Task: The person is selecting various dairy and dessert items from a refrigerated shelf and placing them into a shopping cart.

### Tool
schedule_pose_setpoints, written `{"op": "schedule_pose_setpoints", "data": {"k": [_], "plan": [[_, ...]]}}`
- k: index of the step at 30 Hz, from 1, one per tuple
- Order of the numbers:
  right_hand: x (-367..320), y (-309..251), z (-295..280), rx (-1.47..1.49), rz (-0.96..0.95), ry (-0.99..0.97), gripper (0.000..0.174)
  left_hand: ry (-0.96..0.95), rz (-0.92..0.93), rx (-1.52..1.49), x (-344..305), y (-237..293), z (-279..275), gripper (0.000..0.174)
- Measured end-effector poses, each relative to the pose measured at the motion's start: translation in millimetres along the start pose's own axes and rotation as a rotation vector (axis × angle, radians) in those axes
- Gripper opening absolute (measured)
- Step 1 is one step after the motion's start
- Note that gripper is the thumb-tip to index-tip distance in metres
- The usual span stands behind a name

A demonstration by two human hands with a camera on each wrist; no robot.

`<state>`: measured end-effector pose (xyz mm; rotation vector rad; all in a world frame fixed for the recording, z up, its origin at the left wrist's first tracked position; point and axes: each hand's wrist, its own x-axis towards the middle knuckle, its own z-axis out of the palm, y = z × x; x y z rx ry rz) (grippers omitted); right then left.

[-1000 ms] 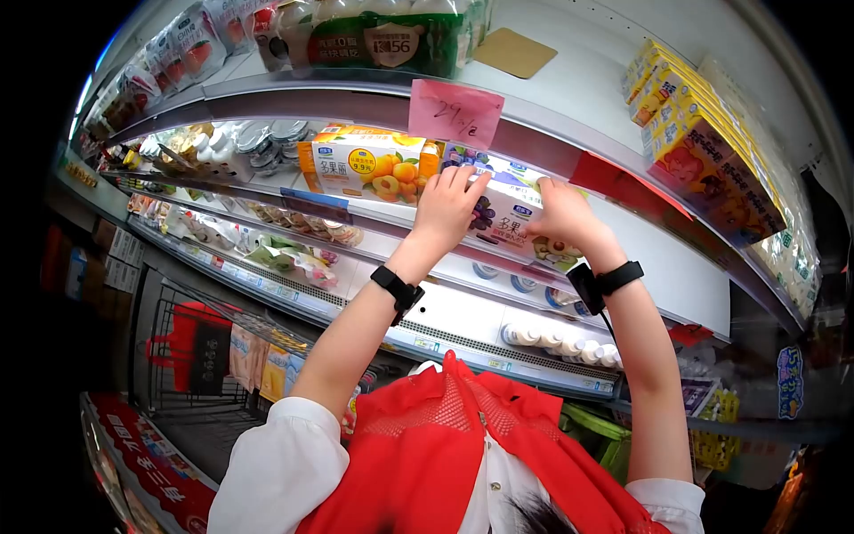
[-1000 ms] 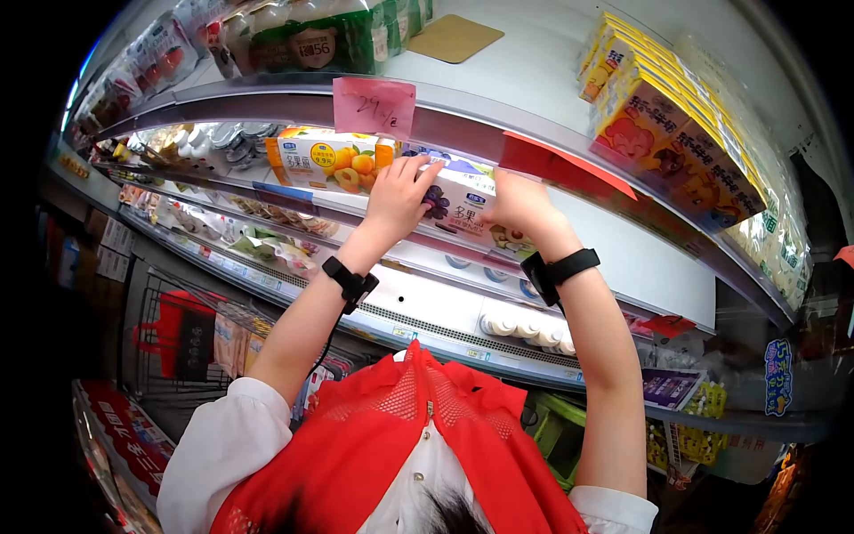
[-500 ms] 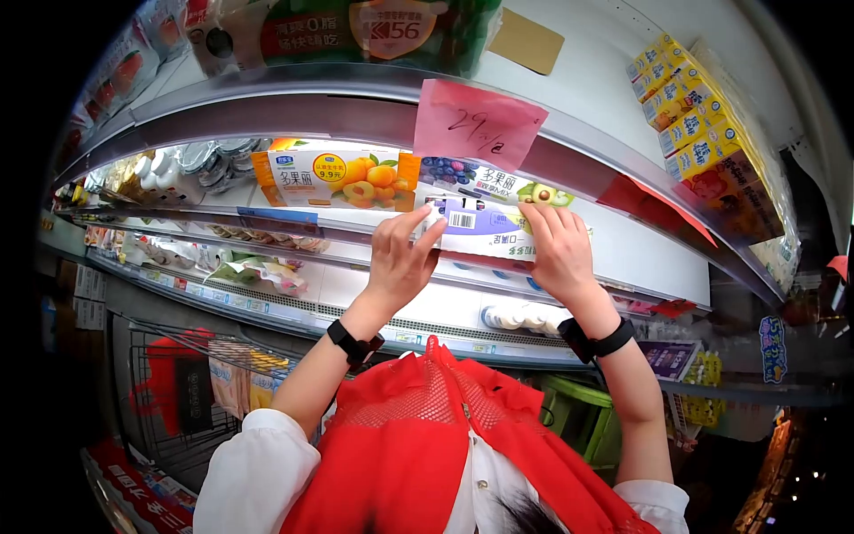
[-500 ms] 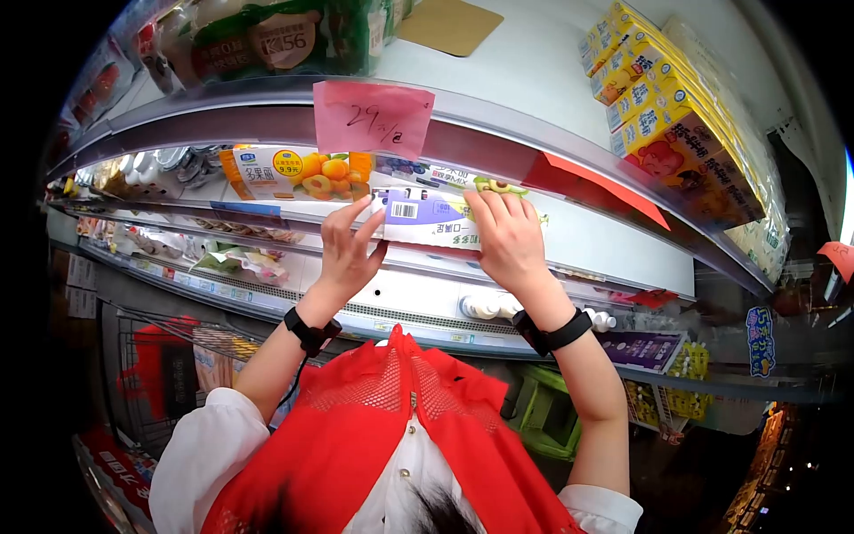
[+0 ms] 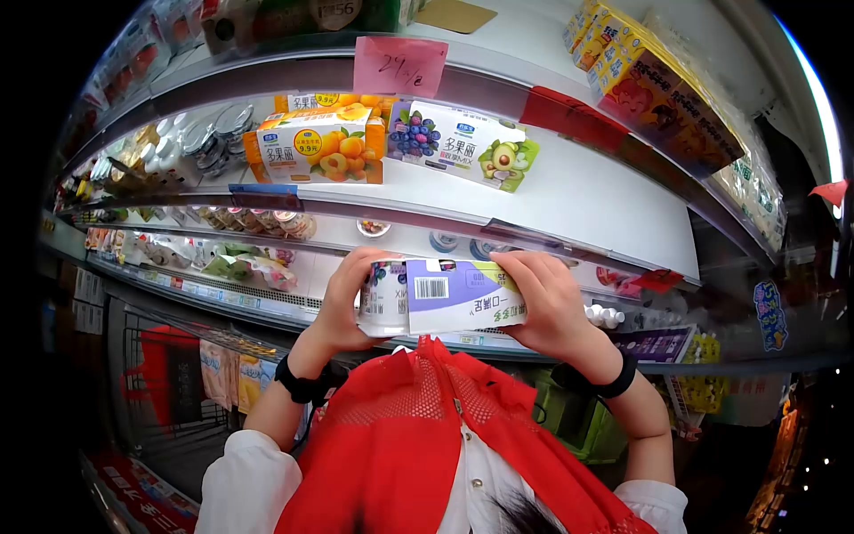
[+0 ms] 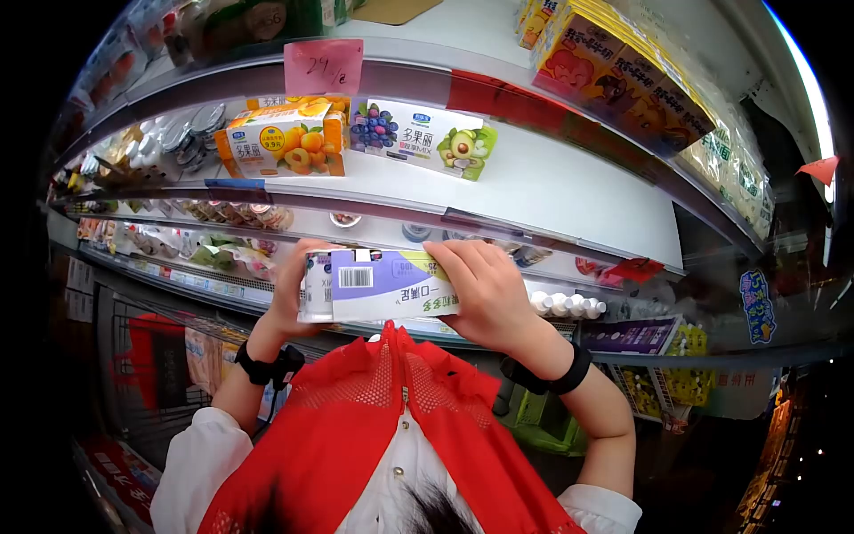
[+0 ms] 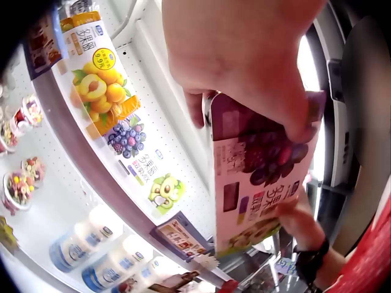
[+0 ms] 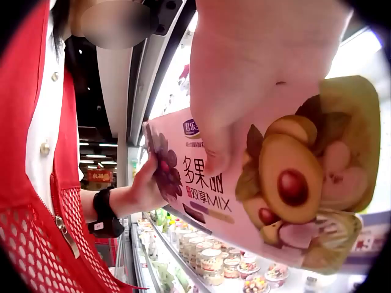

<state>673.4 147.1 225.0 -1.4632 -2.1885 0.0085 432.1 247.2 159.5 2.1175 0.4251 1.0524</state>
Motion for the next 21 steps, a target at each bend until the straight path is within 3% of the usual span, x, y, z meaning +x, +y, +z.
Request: {"op": "schedule_pose_setpoints", "data": {"k": [1, 3, 5, 7, 8, 9, 11, 13, 15, 19, 21], "plan": [[-12, 1, 4, 0.005, -0.027, -0.007, 0.064, -0.020, -0.114, -0.031, -8, 10, 5, 0.055], [-39, 2, 14, 0.249, 0.193, -0.201, 0.066, -0.035, -0.308, -0.073, -28, 16, 22, 0.057], [-68, 11, 29, 0.397, 0.268, -0.347, 0.068, -0.052, -0.617, -0.257, -56, 20, 44, 0.047], [-84, 4, 26, 0.661, 0.507, -0.588, 0.067, -0.066, -0.933, -0.620, -78, 33, 63, 0.045], [-98, 14, 37, 0.643, 0.413, -0.641, 0.065, -0.039, -1.023, -0.743, -91, 40, 73, 0.046], [-107, 14, 37, 0.683, 0.437, -0.732, 0.060, -0.013, -1.084, -0.872, -104, 52, 82, 0.046], [-123, 7, 31, 0.855, 0.611, -0.916, 0.053, 0.176, -1.109, -1.068, -134, 69, 102, 0.046], [-141, -6, 24, 1.032, 0.663, -0.846, 0.043, 0.267, -1.170, -1.099, -150, 100, 103, 0.045], [-170, -6, 38, 1.310, 0.785, -0.776, 0.038, 0.370, -1.118, -1.224, -173, 110, 111, 0.047], [-192, -28, 58, 1.401, 0.944, -0.657, 0.037, 0.223, -1.189, -1.083, -187, 141, 138, 0.047], [-197, -45, 77, 1.409, 1.036, -0.559, 0.037, 0.248, -1.249, -1.064, -195, 147, 156, 0.050]]}}
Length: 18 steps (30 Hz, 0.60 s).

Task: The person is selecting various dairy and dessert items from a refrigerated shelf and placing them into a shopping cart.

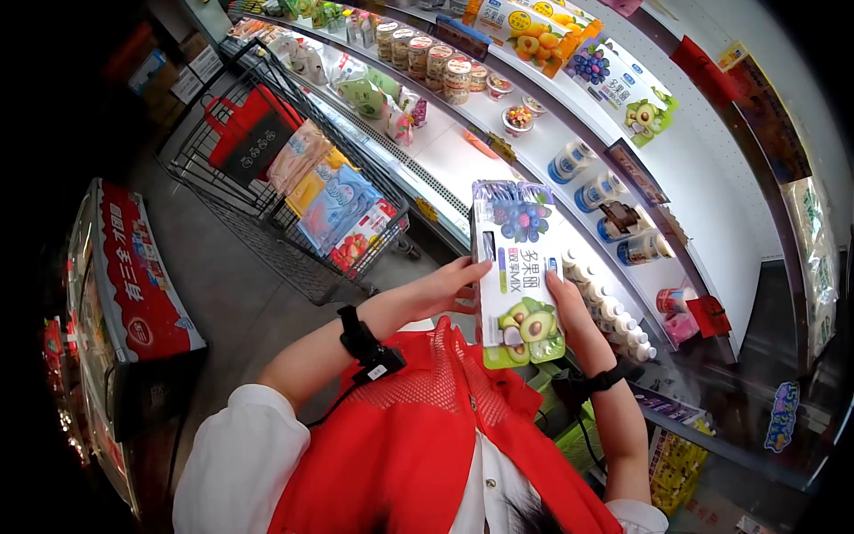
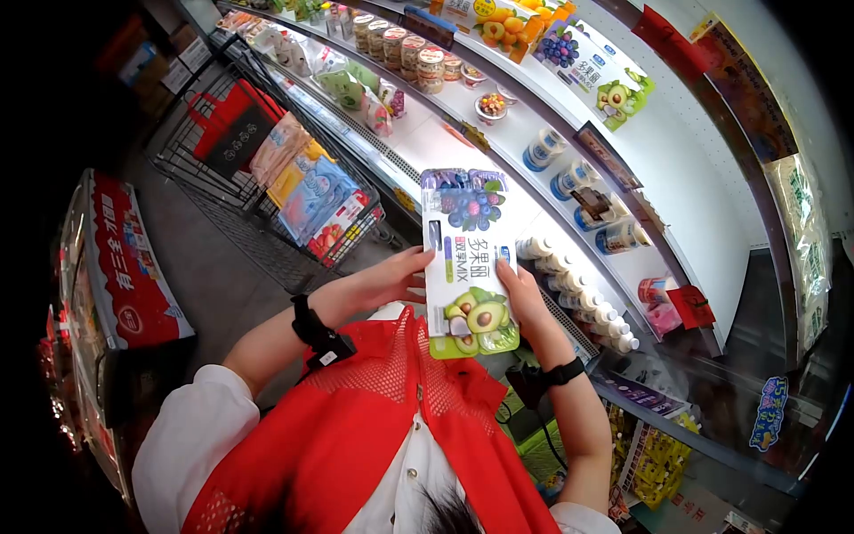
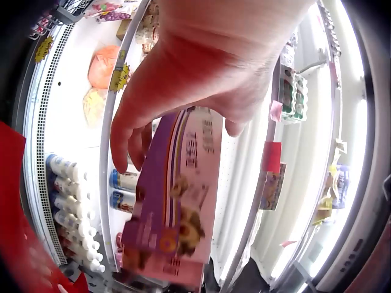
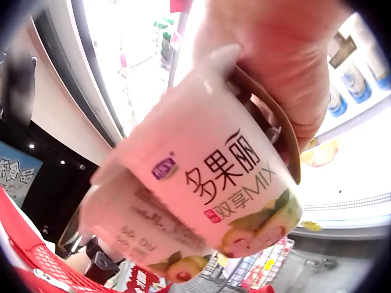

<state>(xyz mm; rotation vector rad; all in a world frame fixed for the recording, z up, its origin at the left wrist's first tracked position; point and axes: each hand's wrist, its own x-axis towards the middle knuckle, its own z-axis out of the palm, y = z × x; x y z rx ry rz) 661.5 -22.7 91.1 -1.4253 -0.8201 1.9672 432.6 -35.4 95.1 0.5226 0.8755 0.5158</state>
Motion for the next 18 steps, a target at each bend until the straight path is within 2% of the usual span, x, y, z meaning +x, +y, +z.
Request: {"op": "schedule_pose_setpoints", "data": {"k": [2, 3, 4, 7, 10, 14, 18], "plan": [[5, 14, 24, 0.028, -0.005, 0.053, 0.038, 0.164, 0.003, 0.105, 1, -19, -4, 0.053], [9, 22, 34, 0.055, -0.018, 0.050, 0.039, 0.143, 0.105, 0.075, 0, -27, -10, 0.049], [14, 30, 45, 0.060, -0.004, 0.035, 0.041, 0.149, 0.106, 0.071, -4, -33, -21, 0.049], [22, 45, 78, 0.112, 0.089, -0.051, 0.042, 0.182, 0.010, -0.098, -27, -33, -47, 0.041], [41, 64, 107, 0.094, 0.138, -0.156, 0.043, 0.154, 0.016, -0.224, -52, -36, -84, 0.042], [62, 69, 166, 0.136, 0.233, -0.226, 0.045, 0.174, -0.005, -0.258, -78, -32, -146, 0.044], [105, 106, 224, 0.117, 0.231, -0.265, 0.047, 0.146, -0.025, -0.268, -106, -10, -220, 0.042]]}}
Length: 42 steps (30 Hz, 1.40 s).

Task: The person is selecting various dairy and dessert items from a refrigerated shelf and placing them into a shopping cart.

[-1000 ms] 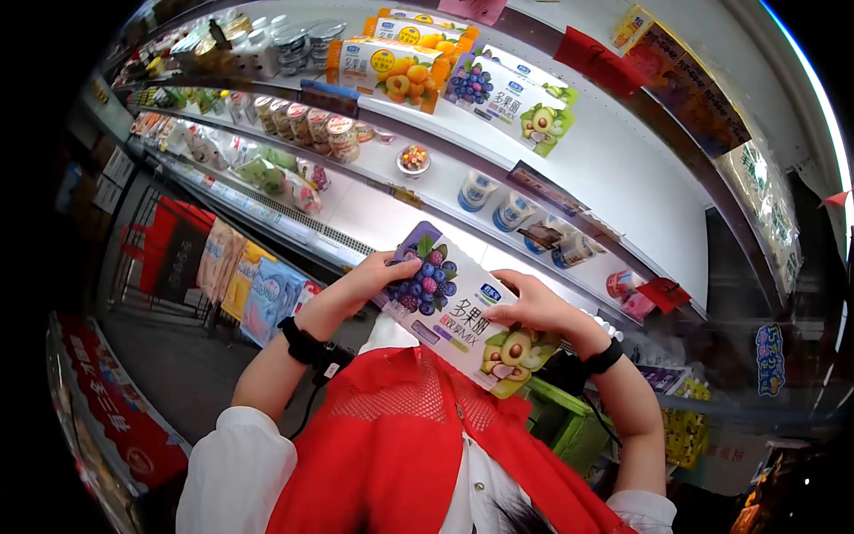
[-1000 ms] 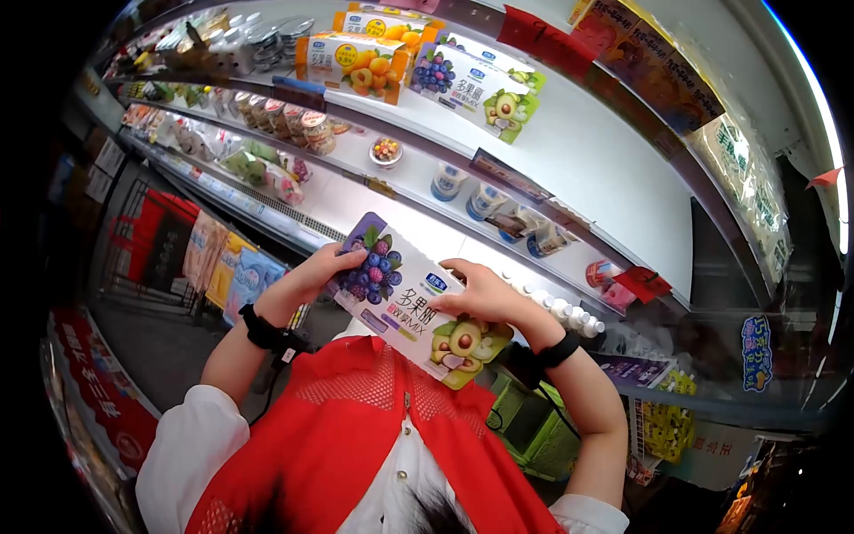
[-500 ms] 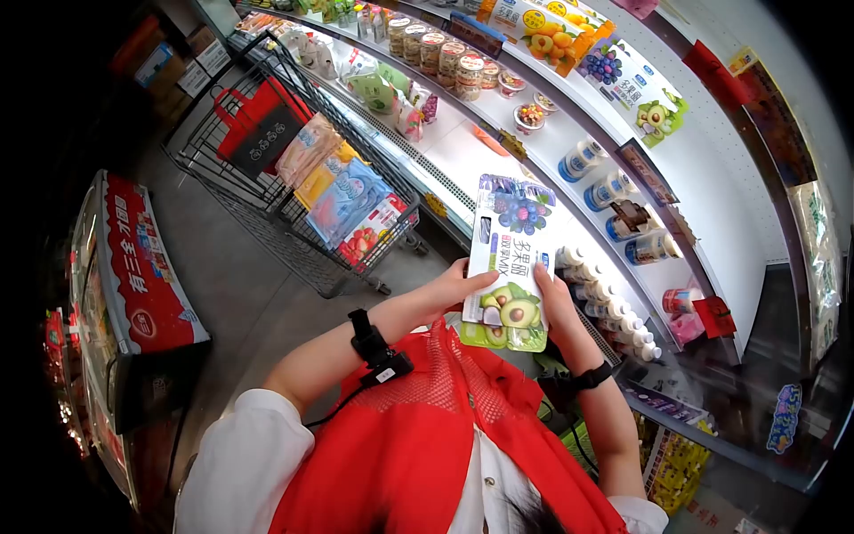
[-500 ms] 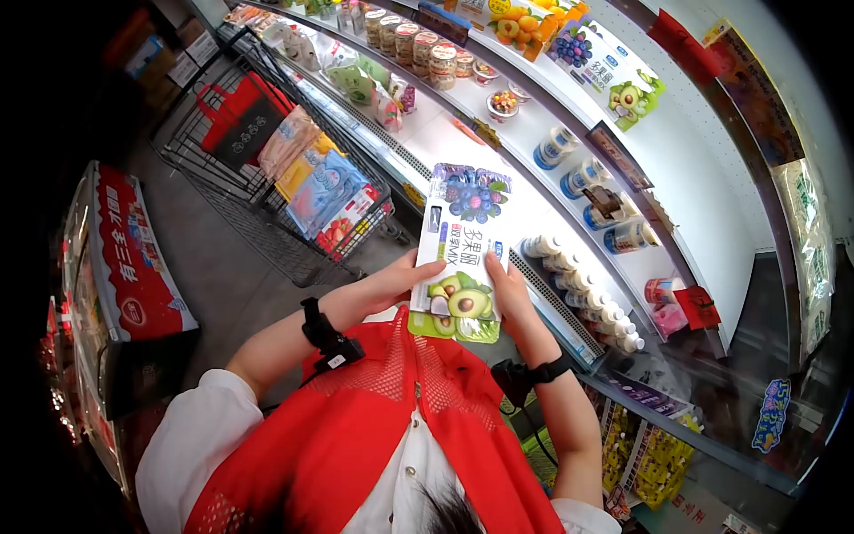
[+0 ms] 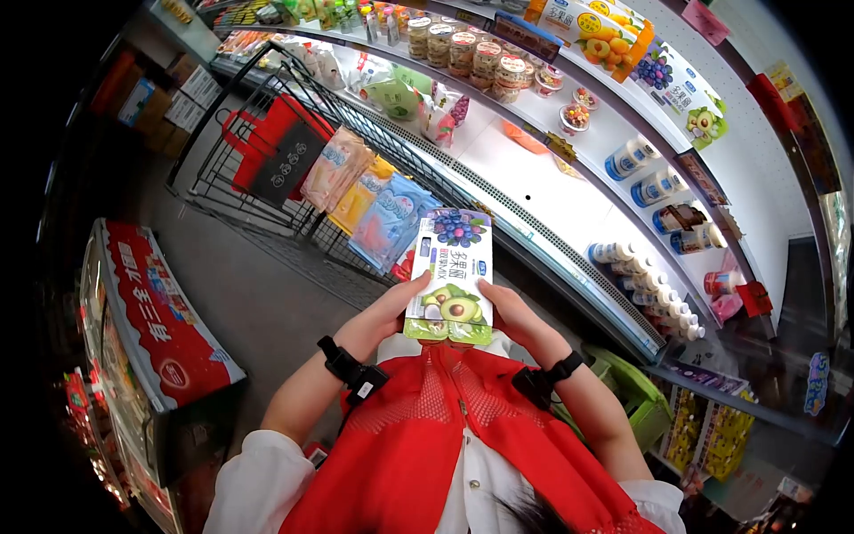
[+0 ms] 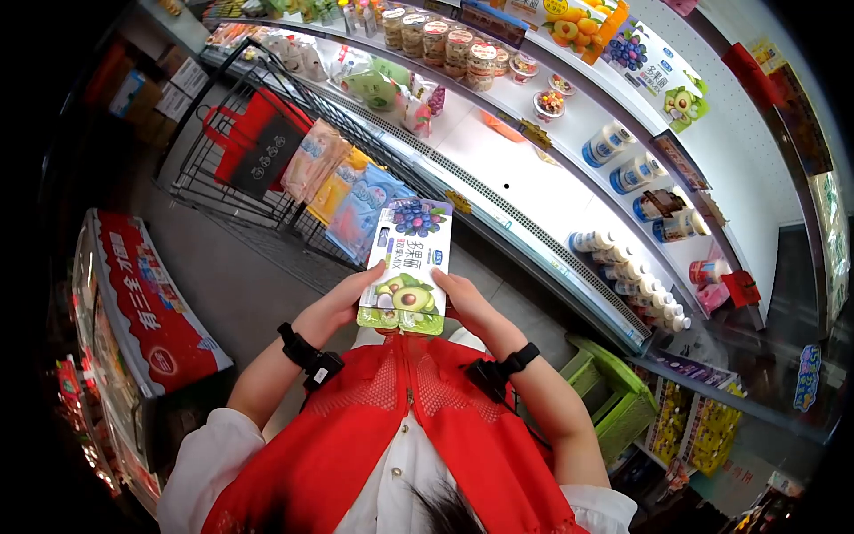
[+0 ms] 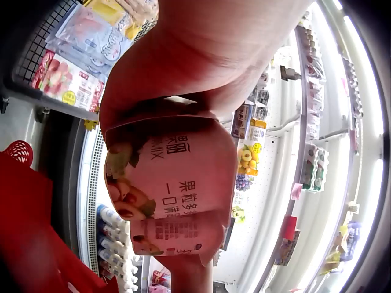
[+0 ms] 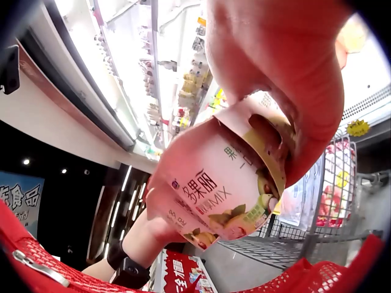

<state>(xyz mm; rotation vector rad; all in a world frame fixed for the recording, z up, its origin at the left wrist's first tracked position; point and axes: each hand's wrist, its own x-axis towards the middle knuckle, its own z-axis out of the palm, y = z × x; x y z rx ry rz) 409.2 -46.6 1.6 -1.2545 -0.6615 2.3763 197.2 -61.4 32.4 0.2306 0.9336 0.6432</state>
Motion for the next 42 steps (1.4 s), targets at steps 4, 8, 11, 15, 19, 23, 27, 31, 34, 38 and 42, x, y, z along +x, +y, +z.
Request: {"op": "schedule_pose_setpoints", "data": {"k": [4, 8, 11, 15, 19, 23, 27, 31, 34, 38, 42], "plan": [[50, 23, 57, -0.078, -0.015, 0.132, 0.040, 0.094, -0.070, 0.128, 4, 38, -103, 0.041], [79, 43, 93, 0.057, -0.046, 0.286, 0.040, 0.161, -0.105, 0.181, 26, 57, -188, 0.040], [80, 52, 106, 0.138, -0.092, 0.379, 0.040, 0.148, -0.187, 0.225, 49, 71, -209, 0.041], [71, 78, 107, 0.213, -0.077, 0.524, 0.039, 0.077, -0.152, 0.357, 100, 68, -213, 0.040], [58, 106, 102, 0.319, -0.090, 0.650, 0.039, -0.079, -0.256, 0.552, 164, 51, -220, 0.043], [40, 123, 108, 0.410, -0.092, 0.779, 0.038, -0.203, -0.257, 0.537, 208, 24, -230, 0.048], [32, 142, 112, 0.477, -0.081, 0.828, 0.037, -0.078, -0.182, 0.479, 240, -11, -249, 0.044], [32, 151, 119, 0.512, -0.074, 0.851, 0.037, 0.066, -0.090, 0.757, 255, -23, -271, 0.039], [34, 151, 121, 0.508, -0.091, 0.839, 0.036, 0.090, -0.015, 0.955, 251, -20, -263, 0.042], [38, 145, 119, 0.492, -0.108, 0.790, 0.039, 0.004, 0.013, 0.918, 238, -16, -267, 0.044], [35, 129, 109, 0.446, -0.146, 0.765, 0.038, -0.023, -0.056, 0.804, 206, 12, -254, 0.049]]}}
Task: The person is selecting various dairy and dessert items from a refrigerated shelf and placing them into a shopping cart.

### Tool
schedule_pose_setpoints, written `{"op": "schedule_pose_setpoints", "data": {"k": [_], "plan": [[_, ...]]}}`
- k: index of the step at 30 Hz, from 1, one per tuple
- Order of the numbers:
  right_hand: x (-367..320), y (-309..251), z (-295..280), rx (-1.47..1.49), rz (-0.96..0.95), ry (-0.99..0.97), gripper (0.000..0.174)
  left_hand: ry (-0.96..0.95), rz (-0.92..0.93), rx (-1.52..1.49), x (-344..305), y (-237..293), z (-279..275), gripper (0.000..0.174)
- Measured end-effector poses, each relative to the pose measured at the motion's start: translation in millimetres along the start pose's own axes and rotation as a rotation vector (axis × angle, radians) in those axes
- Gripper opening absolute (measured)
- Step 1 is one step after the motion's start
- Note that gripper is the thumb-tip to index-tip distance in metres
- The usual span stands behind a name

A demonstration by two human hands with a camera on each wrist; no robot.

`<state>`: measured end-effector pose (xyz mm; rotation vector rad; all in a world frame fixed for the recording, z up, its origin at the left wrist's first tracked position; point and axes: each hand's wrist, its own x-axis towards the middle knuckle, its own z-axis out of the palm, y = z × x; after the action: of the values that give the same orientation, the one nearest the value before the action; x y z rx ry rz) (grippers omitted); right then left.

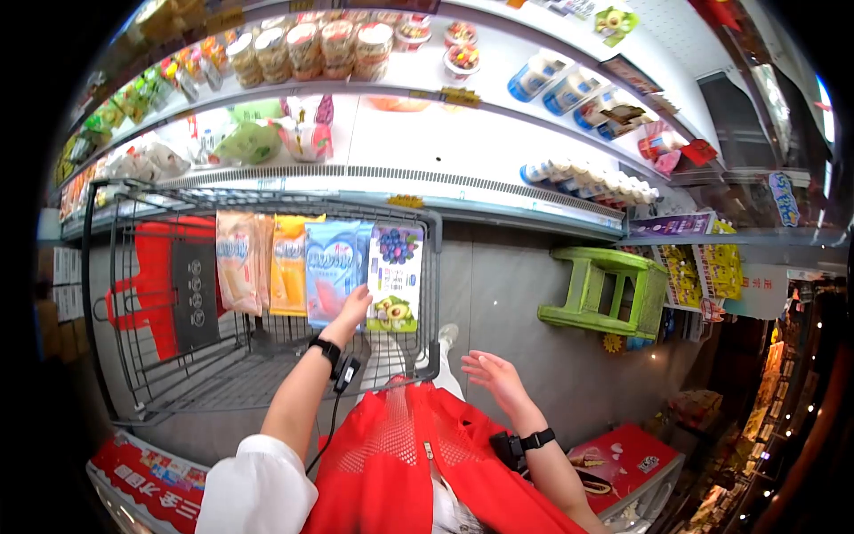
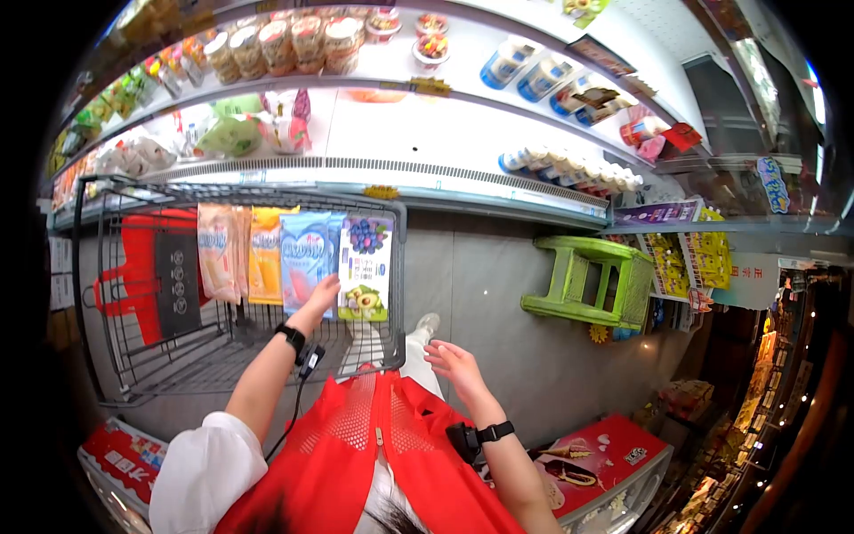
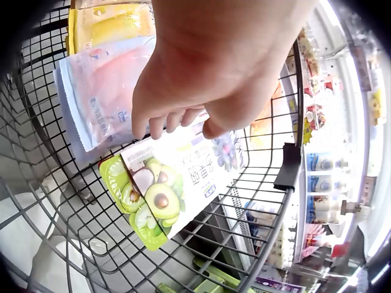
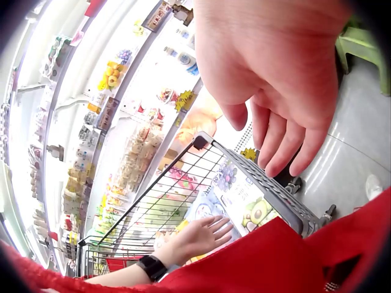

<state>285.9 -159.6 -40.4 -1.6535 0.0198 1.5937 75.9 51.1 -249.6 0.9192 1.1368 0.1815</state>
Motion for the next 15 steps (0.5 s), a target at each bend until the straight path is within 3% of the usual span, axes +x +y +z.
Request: {"op": "schedule_pose_setpoints", "data": {"k": [2, 6, 8, 10, 12, 15], "plan": [[-1, -18, -4, -0.005, -0.045, -0.003, 0.037, -0.036, -0.077, -0.235, -34, 39, -2, 0.052], [0, -43, -47, -0.046, -0.145, 0.014, 0.037, 0.017, 0.073, -0.592, -56, 56, -23, 0.053], [6, -45, -84, -0.446, -0.321, 0.244, 0.035, 0.075, 0.132, -0.689, -61, 57, -37, 0.053], [8, -42, -127, -0.898, -0.434, 0.448, 0.034, 0.264, 0.144, -0.814, -61, 55, -48, 0.049], [11, -41, -172, -1.024, -0.384, 0.480, 0.035, 0.310, 0.157, -0.804, -68, 62, -48, 0.047], [19, -28, -231, -0.866, -0.326, 0.515, 0.033, 0.375, 0.149, -0.766, -76, 71, -41, 0.043]]}}
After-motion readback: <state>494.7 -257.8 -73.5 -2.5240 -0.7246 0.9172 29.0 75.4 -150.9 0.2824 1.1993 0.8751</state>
